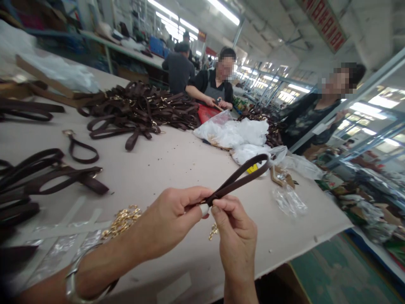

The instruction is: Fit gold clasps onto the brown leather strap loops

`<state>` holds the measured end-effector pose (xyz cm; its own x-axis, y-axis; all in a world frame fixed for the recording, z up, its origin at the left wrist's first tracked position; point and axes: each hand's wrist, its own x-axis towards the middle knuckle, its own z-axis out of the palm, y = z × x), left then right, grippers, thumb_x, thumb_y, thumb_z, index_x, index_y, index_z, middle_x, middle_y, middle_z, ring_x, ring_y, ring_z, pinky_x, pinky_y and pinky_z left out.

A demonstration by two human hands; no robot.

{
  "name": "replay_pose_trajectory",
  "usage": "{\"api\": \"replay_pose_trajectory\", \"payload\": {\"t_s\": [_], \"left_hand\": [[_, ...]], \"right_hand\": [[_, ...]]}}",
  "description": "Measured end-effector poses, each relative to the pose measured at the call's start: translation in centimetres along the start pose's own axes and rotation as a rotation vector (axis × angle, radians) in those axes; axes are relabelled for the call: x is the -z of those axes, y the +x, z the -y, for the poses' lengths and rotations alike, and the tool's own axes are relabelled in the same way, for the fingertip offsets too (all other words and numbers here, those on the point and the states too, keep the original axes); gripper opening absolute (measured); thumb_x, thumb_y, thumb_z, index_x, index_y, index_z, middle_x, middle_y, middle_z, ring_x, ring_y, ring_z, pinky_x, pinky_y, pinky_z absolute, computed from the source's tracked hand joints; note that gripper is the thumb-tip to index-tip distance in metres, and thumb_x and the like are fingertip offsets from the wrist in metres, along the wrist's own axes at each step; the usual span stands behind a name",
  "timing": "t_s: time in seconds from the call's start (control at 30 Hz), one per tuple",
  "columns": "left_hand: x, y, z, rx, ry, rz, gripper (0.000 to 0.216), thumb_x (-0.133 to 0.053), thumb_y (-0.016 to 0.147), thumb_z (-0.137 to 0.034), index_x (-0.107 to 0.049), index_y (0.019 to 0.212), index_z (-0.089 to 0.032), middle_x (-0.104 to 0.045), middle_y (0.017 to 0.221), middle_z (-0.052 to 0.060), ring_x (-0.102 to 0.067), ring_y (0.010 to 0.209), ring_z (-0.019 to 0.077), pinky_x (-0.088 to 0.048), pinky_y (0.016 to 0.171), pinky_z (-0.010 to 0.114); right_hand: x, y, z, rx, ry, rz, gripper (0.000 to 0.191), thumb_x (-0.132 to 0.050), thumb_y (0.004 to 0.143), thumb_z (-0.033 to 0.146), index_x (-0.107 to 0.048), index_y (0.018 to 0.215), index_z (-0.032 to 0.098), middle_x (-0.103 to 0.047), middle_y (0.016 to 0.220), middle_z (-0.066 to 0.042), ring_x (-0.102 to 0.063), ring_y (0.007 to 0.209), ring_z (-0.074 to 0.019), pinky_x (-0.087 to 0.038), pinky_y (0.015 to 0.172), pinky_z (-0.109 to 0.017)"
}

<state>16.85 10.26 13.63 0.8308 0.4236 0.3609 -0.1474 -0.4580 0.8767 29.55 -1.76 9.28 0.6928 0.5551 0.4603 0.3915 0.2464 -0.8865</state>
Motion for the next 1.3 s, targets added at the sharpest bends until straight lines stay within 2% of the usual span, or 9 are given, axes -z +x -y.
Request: {"api": "replay_pose_trajectory", "payload": {"t_s": [0.17,0.33,0.53,0.67,0.8,0.9,1.0,1.17,1.3], "left_hand": [[-1.0,-0.5,1.0,-0.062,0.166,-0.019,0.033,-0.044,0.089,-0.011,-0.070,0.105,-0.025,-0.075,0.082,-0.002,-0.067,0.067,0.0145,-0.044,0.062,0.024],[-2.0,-1.0,1.4,-0.179,0.222,-0.043,0.031,-0.043,0.088,-0.012,-0.070,0.099,-0.024,-0.075,0.075,-0.001,-0.067,0.060,0.0162,-0.042,0.057,0.027],[-1.5,-0.8,0.2,-0.102,-0.096,0.009,0.033,-0.048,0.089,-0.014,-0.074,0.107,-0.024,-0.077,0.101,0.001,-0.071,0.091,0.0169,-0.051,0.082,0.026],[-1.7,0.2,0.0,0.191,-0.567,0.121,0.034,-0.051,0.088,-0.014,-0.074,0.114,-0.019,-0.076,0.100,0.004,-0.068,0.080,0.0139,-0.054,0.079,0.027],[-2.1,1.2,1.0,0.350,-0.797,-0.019,0.028,-0.061,0.078,-0.008,-0.075,0.101,-0.016,-0.071,0.087,0.001,-0.064,0.075,0.0104,-0.053,0.077,0.025],[-2.0,1.6,1.7,0.368,-0.739,-0.091,0.016,-0.060,0.078,-0.009,-0.073,0.087,-0.014,-0.059,0.066,-0.003,-0.054,0.060,0.0075,-0.045,0.063,0.021],[-2.0,2.0,2.5,0.391,-0.623,-0.150,0.010,-0.059,0.080,-0.020,-0.068,0.078,-0.014,-0.054,0.062,-0.002,-0.045,0.054,0.0074,-0.032,0.051,0.022],[-1.9,2.2,3.0,0.491,-0.627,-0.197,0.025,-0.052,0.081,-0.031,-0.061,0.065,-0.014,-0.058,0.067,0.003,-0.044,0.056,0.0101,-0.029,0.051,0.026],[-1.5,1.8,3.1,0.477,-0.600,-0.212,0.025,-0.055,0.078,-0.036,-0.062,0.066,-0.015,-0.057,0.062,0.001,-0.048,0.061,0.0134,-0.033,0.056,0.027]], "right_hand": [[0.2,-0.9,-0.9,-0.052,0.053,-0.043,0.008,-0.076,0.084,0.026,-0.070,0.088,0.023,-0.068,0.092,0.001,-0.064,0.085,-0.0123,-0.054,0.077,-0.024],[0.2,-1.2,-1.5,-0.066,0.158,-0.136,0.025,-0.081,0.079,0.026,-0.057,0.083,0.022,-0.064,0.081,0.005,-0.062,0.075,-0.0089,-0.054,0.071,-0.021],[0.1,-0.5,0.6,-0.113,0.178,-0.080,0.033,-0.081,0.077,0.027,-0.057,0.098,0.024,-0.067,0.080,0.005,-0.064,0.070,-0.0099,-0.054,0.066,-0.022],[1.7,-0.5,1.0,-0.100,-0.005,-0.081,0.035,-0.081,0.076,0.031,-0.060,0.103,0.021,-0.070,0.083,0.001,-0.067,0.071,-0.0132,-0.056,0.067,-0.026],[4.9,-2.9,-1.1,-0.148,-0.433,-0.042,0.034,-0.072,0.084,0.039,-0.065,0.111,0.020,-0.075,0.096,-0.006,-0.070,0.081,-0.0176,-0.057,0.077,-0.034],[6.8,-5.5,-2.8,-0.103,-0.782,0.145,0.022,-0.067,0.089,0.037,-0.072,0.104,0.023,-0.075,0.097,-0.005,-0.068,0.082,-0.0180,-0.054,0.081,-0.035],[7.0,-6.9,-4.5,0.032,-0.909,0.281,0.017,-0.059,0.095,0.031,-0.071,0.103,0.023,-0.074,0.097,-0.004,-0.066,0.084,-0.0183,-0.053,0.082,-0.034],[5.7,-6.8,-6.1,0.221,-1.049,0.406,0.021,-0.050,0.097,0.018,-0.068,0.107,0.019,-0.071,0.101,-0.008,-0.063,0.095,-0.0218,-0.049,0.089,-0.036],[4.8,-6.7,-7.6,0.313,-1.130,0.422,0.023,-0.051,0.089,0.006,-0.068,0.093,0.022,-0.068,0.083,-0.004,-0.062,0.079,-0.0192,-0.048,0.074,-0.029]]}}
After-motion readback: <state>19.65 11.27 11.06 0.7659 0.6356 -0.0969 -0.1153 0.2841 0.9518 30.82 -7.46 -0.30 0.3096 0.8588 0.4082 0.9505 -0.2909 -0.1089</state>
